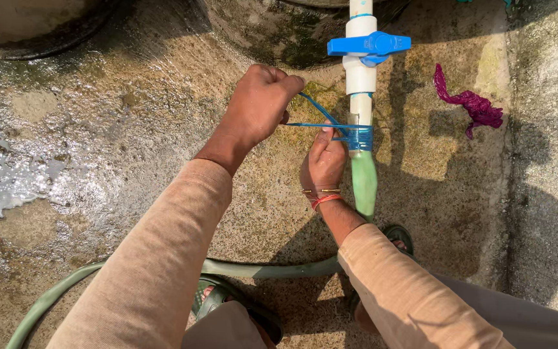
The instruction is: The person ties a green hose to a white PVC pipe fitting below a blue-handled valve using a blue plastic tie, wrapping it repeatedly around the hose and pipe and knotting it by hand, then tugs the hose to check it. The person works standing on wet concrete beside large water tanks.
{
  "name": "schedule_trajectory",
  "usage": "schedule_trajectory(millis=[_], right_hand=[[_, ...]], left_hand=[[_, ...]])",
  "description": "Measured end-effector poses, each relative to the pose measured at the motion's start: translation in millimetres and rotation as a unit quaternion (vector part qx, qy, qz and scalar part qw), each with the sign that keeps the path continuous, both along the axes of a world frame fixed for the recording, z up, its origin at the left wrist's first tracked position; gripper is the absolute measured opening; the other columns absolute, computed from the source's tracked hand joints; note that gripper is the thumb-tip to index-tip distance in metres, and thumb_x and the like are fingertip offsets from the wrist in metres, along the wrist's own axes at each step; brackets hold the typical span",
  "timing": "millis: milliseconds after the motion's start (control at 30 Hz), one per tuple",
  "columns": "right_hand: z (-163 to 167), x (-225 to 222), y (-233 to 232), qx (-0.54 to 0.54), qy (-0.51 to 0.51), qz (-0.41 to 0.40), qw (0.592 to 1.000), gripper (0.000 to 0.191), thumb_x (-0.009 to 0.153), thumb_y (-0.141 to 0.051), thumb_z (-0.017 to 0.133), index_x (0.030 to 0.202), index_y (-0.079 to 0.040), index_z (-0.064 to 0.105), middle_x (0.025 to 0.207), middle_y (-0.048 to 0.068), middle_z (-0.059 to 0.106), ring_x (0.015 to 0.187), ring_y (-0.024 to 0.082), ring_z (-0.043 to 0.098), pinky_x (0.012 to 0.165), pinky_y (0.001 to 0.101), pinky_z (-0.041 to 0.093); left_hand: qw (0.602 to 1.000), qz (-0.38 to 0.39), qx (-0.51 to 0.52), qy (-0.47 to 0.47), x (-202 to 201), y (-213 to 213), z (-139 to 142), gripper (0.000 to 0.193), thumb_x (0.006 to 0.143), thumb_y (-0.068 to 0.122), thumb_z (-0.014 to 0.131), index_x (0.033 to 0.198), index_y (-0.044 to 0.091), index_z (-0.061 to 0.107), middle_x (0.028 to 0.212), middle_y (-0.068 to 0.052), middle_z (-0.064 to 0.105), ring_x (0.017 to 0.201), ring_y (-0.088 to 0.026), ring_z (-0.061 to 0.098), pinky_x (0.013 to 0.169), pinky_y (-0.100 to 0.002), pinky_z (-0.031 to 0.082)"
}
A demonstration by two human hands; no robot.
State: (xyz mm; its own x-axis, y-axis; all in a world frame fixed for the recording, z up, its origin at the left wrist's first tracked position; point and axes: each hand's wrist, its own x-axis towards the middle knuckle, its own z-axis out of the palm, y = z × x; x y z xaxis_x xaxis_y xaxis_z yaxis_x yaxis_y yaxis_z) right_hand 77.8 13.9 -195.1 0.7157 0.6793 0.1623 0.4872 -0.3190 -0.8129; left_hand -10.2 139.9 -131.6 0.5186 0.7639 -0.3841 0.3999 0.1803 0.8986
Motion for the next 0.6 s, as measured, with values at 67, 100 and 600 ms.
schedule_trajectory(millis=[67, 100, 600], right_hand=[[-7, 8, 6, 0.050, -0.088, 0.027, 0.995, 0.032, 0.114, -0.022, 0.049, 0.120, 0.007, 0.062, 0.103, 0.016, 0.066, 0.097, 0.024, 0.063, 0.082, 0.0407, 0.051], [-11, 11, 9, 0.074, -0.129, 0.045, 0.988, 0.035, 0.114, -0.021, 0.051, 0.129, 0.009, 0.061, 0.117, 0.020, 0.068, 0.113, 0.027, 0.066, 0.091, 0.0420, 0.053], [-20, 20, 15, 0.018, -0.040, -0.019, 0.999, 0.026, 0.098, -0.002, 0.058, 0.122, 0.006, 0.064, 0.124, 0.022, 0.071, 0.117, 0.029, 0.069, 0.101, 0.0401, 0.052]], left_hand=[[0.984, -0.097, 0.108, 0.100, 2, -15, 10, 0.071, 0.077, 0.064, 0.080, 0.055, 0.000, 0.059, 0.048, -0.011, 0.053, 0.048, -0.024, 0.056, 0.054, -0.041, 0.046], [0.980, -0.116, 0.120, 0.104, 7, -20, 13, 0.070, 0.070, 0.067, 0.082, 0.055, 0.001, 0.060, 0.048, -0.009, 0.054, 0.048, -0.023, 0.057, 0.053, -0.041, 0.047], [0.968, -0.164, 0.181, 0.059, 32, -21, -25, 0.059, 0.058, 0.045, 0.100, 0.066, 0.003, 0.059, 0.056, -0.013, 0.057, 0.053, -0.024, 0.059, 0.056, -0.041, 0.049]])
